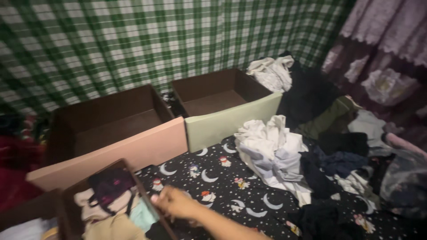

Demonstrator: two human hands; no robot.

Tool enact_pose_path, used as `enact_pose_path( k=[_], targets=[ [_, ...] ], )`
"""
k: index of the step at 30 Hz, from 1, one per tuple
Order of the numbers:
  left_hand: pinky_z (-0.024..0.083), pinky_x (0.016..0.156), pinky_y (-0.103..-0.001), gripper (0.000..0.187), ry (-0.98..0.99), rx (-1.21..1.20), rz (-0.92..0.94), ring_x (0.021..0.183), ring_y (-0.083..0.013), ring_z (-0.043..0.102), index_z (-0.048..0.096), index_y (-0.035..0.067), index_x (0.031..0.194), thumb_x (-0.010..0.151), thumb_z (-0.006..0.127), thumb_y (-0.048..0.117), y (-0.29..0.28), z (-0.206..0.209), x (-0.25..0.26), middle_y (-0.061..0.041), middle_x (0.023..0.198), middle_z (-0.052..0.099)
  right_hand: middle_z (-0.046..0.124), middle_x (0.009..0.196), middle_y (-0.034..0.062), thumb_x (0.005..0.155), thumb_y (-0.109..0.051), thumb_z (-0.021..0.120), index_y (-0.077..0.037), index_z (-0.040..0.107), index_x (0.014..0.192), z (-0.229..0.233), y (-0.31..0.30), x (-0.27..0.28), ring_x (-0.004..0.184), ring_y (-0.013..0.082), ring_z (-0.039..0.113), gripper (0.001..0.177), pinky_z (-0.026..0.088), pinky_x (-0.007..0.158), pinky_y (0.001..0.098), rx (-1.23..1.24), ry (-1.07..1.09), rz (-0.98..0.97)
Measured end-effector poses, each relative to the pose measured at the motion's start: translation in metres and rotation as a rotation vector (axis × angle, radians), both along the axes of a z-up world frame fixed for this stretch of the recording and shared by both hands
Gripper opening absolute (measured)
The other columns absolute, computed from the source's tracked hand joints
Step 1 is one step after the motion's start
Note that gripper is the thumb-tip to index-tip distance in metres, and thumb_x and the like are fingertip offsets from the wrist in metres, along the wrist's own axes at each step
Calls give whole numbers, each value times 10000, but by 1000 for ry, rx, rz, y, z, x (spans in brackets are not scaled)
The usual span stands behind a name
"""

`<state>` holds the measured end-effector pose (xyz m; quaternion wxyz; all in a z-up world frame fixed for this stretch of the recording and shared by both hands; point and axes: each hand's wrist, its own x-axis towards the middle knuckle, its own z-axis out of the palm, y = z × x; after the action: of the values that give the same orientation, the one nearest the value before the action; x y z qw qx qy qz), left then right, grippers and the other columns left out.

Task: The person folds various garments including underwear, socks, and shirts by hand and places them into open storage boxes on a bed. The person handles each item individually, folding and stacking them neatly within the boxes.

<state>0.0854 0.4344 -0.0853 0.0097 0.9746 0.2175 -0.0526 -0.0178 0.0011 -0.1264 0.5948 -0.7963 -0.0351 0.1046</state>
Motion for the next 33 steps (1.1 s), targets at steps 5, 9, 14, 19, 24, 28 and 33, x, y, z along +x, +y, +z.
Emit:
enact_pose_path(
  k=[5, 9, 14, 19, 24, 28, 33],
  targets=[
    [555, 903, -528, 437, -268, 85, -363, 1119, -381, 660, 655, 78, 1205, 848, 672, 331, -100, 50, 16, -189, 1204, 668, 423, 1510, 236, 816, -390, 819, -117, 612, 1329, 35, -134, 37, 1396, 423, 404, 617, 409, 1105, 567, -905, -441, -210],
    [560, 887, -515, 429, -534, 92, -794, 1122, -355, 651, 673, 64, 1183, 828, 696, 303, -280, 87, 62, -164, 1221, 655, -15, 1681, 167, 733, -451, 867, -431, 492, 1428, 42, -243, 39, 1536, 455, 2, 789, 136, 1071, 855, -1487, -96, -110],
    [515, 956, -459, 600, -589, 79, -1077, 1228, -285, 563, 615, 77, 1207, 701, 833, 315, -507, 85, 95, -94, 1296, 576, 133, 1621, 147, 800, -379, 826, -468, 491, 1433, 12, -357, 62, 1505, 476, 112, 722, 263, 1033, 834, -1396, 247, -148],
    [476, 993, -529, 1050, -705, 34, -1030, 1255, -324, 552, 510, 83, 1404, 487, 914, 394, -620, 56, 134, -125, 1338, 588, 585, 1271, 130, 901, -193, 650, -377, 666, 1282, -31, -482, 77, 1210, 425, 574, 424, 561, 891, 577, -1441, -69, -265],
    [504, 1021, -476, 667, -176, -49, -901, 1246, -248, 620, 607, 158, 1226, 697, 892, 449, -644, 43, 152, -24, 1259, 655, 584, 1247, 120, 828, -195, 669, -346, 645, 1252, -2, -597, 40, 1132, 353, 612, 451, 570, 824, 540, -1499, -13, -531],
    [537, 956, -461, 574, -127, -254, -922, 1210, -267, 616, 617, 134, 1140, 721, 889, 417, -640, 60, 119, -34, 1213, 657, 595, 1193, 111, 835, -218, 691, -334, 618, 1287, 15, -620, 13, 1079, 350, 623, 472, 583, 778, 511, -1464, -22, -728],
    [545, 936, -450, 554, -39, -308, -853, 1192, -265, 623, 592, 141, 1171, 761, 854, 406, -634, 79, 28, -27, 1186, 655, 577, 1269, 140, 783, -197, 711, -309, 621, 1312, 26, -619, 0, 1109, 380, 595, 548, 555, 831, 529, -1443, -187, -944]
  ],
)
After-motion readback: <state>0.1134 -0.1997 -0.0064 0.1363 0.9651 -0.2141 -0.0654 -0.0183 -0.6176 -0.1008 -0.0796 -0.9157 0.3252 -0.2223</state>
